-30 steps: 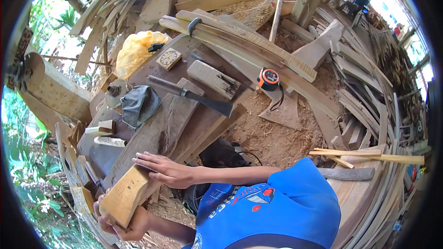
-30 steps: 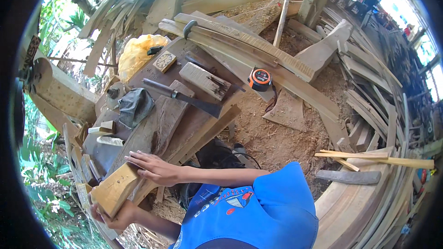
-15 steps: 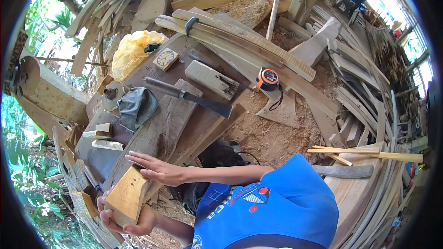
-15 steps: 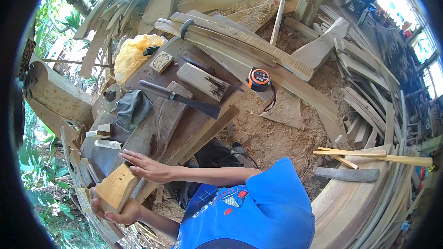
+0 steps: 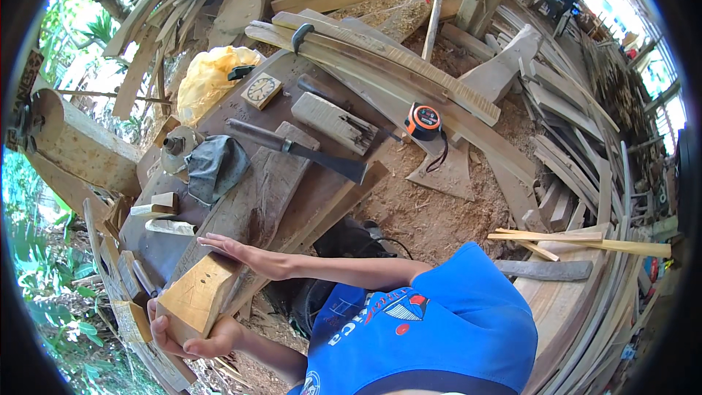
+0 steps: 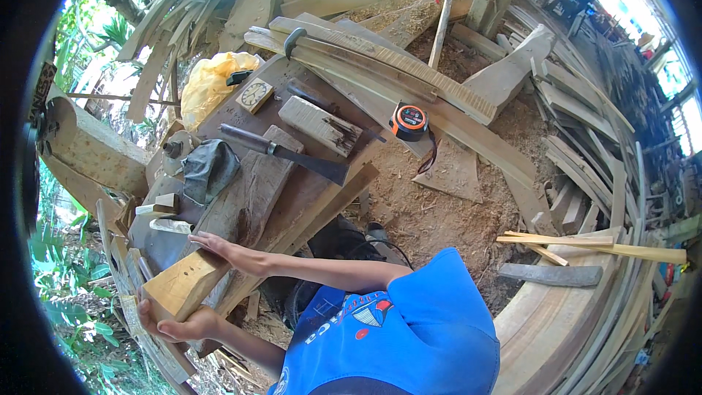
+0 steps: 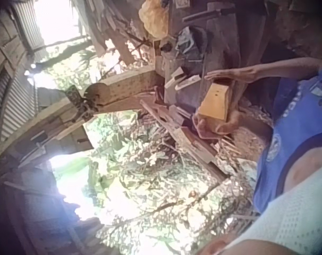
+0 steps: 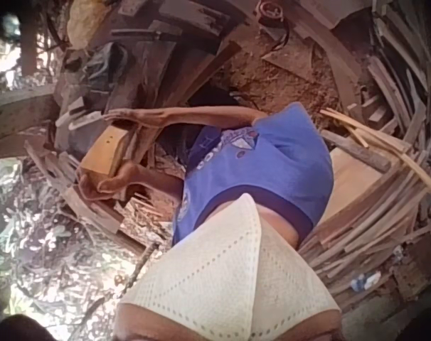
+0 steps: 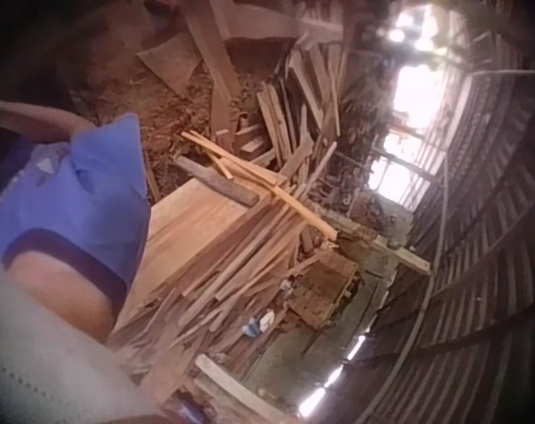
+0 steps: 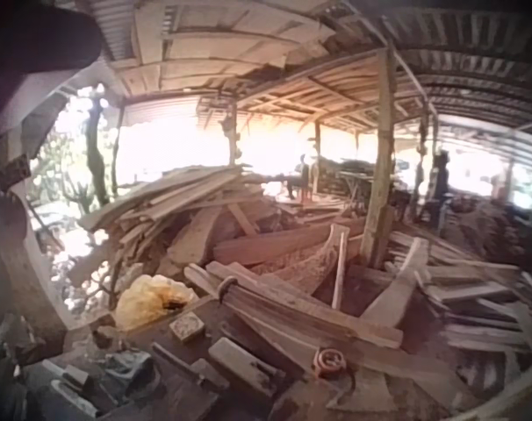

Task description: The person carves a small wooden block using a chisel and hammer, then smooths the surface with sandpaper. They handle multiple wooden pieces, inspecting and sanding them on a cluttered workbench.

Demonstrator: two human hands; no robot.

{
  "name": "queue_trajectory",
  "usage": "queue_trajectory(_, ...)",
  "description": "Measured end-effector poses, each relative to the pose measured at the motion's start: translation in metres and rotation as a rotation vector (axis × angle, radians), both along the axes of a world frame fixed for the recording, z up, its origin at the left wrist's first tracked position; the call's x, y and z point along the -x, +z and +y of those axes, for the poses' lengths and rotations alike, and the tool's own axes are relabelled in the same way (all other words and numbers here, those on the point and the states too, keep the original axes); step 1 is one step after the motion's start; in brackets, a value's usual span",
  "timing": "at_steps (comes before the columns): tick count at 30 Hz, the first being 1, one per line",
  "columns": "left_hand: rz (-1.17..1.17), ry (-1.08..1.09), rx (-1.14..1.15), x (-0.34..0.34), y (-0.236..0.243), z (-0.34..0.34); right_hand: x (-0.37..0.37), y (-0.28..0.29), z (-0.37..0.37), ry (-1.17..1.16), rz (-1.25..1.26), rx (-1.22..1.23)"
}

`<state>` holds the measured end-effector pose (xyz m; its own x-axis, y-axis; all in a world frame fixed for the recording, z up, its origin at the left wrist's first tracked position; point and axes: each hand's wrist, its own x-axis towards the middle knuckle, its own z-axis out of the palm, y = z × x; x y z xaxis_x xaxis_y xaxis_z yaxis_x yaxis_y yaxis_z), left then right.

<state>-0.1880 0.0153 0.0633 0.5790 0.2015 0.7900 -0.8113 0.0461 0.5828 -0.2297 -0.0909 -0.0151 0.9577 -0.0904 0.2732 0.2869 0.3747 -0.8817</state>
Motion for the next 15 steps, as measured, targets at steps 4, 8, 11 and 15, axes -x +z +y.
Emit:
queue_trajectory(4, 0.044, -0.014, 0.028, 0.0019, 0.0037, -0.0019, -0.0013, -0.0027, -0.0049, -0.011, 0.028, 0.161)
queue_trajectory(8, 0.033, 0.020, -0.002, 0.0011, 0.0040, -0.0034, -0.0039, -0.0022, -0.0023, -0.061, 0.056, 0.209)
queue_trajectory(11, 0.018, 0.047, -0.026, 0.0001, 0.0039, -0.0042, -0.0081, -0.0069, 0.0005, -0.119, 0.045, 0.265)
queue_trajectory(15, 0.035, -0.023, 0.057, -0.0055, 0.0012, -0.0059, -0.0090, -0.0051, 0.0020, -0.157, 0.038, 0.271)
